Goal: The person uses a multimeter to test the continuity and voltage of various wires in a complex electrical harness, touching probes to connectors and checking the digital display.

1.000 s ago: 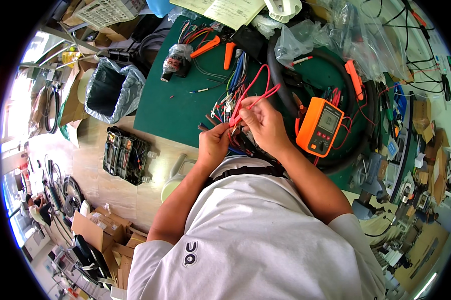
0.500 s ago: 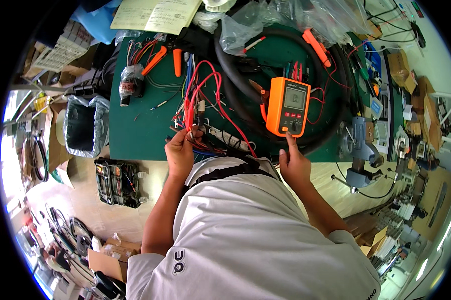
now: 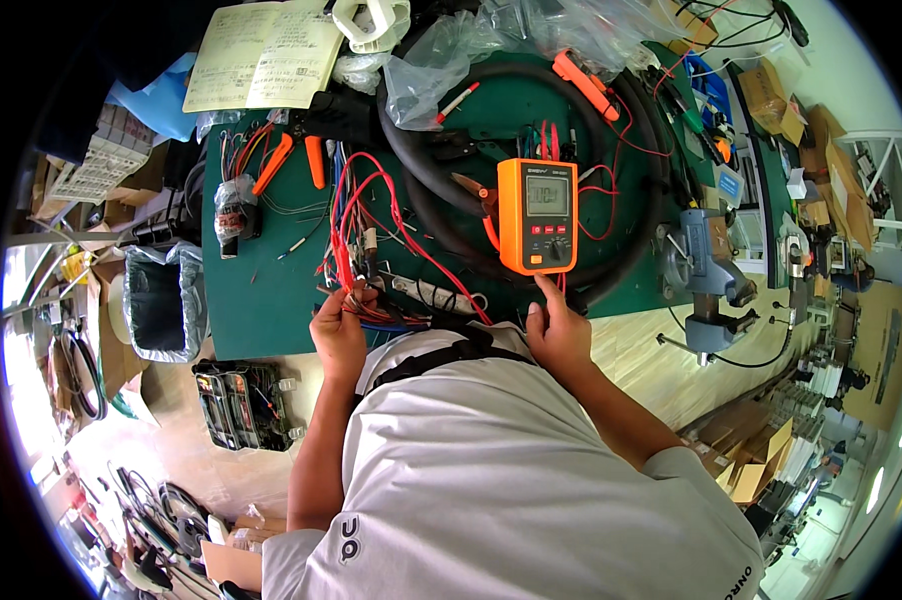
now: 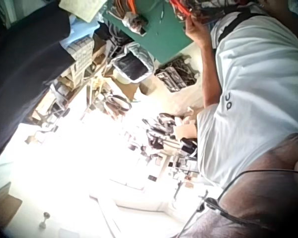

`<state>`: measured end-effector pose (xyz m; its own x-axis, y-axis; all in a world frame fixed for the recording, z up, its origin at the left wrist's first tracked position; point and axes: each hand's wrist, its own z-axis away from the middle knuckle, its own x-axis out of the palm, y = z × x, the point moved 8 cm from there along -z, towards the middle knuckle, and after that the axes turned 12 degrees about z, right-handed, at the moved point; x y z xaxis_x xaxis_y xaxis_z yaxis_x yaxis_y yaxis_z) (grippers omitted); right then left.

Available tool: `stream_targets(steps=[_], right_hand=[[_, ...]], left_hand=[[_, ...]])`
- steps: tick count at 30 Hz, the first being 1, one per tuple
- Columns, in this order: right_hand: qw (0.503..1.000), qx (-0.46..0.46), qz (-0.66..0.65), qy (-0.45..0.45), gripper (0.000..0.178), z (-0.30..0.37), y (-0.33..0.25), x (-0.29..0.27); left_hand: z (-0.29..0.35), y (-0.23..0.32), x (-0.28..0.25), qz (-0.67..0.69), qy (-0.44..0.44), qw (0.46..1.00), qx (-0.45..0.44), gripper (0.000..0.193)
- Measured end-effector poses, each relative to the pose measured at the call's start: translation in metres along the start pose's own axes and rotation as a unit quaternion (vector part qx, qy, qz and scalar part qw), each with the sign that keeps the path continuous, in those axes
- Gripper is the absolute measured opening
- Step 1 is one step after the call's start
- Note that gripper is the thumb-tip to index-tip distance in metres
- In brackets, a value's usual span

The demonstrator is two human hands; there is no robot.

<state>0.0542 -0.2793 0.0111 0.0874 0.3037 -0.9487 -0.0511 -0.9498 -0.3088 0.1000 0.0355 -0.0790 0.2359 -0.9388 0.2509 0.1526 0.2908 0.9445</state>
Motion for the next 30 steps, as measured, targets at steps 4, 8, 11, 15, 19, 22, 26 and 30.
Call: stream_targets(steps=[4,8,11,15,19,22,26,30], right_hand=[[1.000,0.006,0.005,-0.008,0.046,0.004,0.001,0.006],[1.000,0.015,-0.001,-0.025,0.044,0.004,0.004,0.007],[0.998,-0.017,-0.063,0.022,0.038,-0.002,-0.007,-0.005],[0.959,-0.120,-0.234,0.110,0.025,-0.017,-0.062,-0.075],[0.811,-0.371,-0.451,0.036,0.021,-0.024,-0.143,-0.186],[0.684,-0.444,-0.568,0.113,0.015,-0.010,-0.176,-0.223],[0.454,-0.353,-0.811,-0.106,0.021,-0.021,-0.200,-0.219],[0.339,-0.207,-0.887,-0.236,0.013,-0.017,-0.219,-0.208]], left_hand=[[0.000,0.000,0.000,0.005,-0.004,1.000,0.003,0.023],[0.001,0.000,0.000,0.007,-0.001,1.000,-0.003,0.024],[0.001,-0.001,-0.001,0.013,-0.002,1.000,0.006,0.023],[0.001,-0.003,-0.002,0.013,-0.002,1.000,0.003,0.022],[0.001,-0.005,-0.003,0.002,0.003,1.000,0.002,0.021],[0.000,-0.004,-0.003,-0.007,0.002,1.000,0.001,0.021],[0.003,-0.004,-0.005,-0.011,0.015,1.000,-0.020,0.020],[0.003,0.002,0.004,-0.007,0.003,1.000,-0.016,0.020]])
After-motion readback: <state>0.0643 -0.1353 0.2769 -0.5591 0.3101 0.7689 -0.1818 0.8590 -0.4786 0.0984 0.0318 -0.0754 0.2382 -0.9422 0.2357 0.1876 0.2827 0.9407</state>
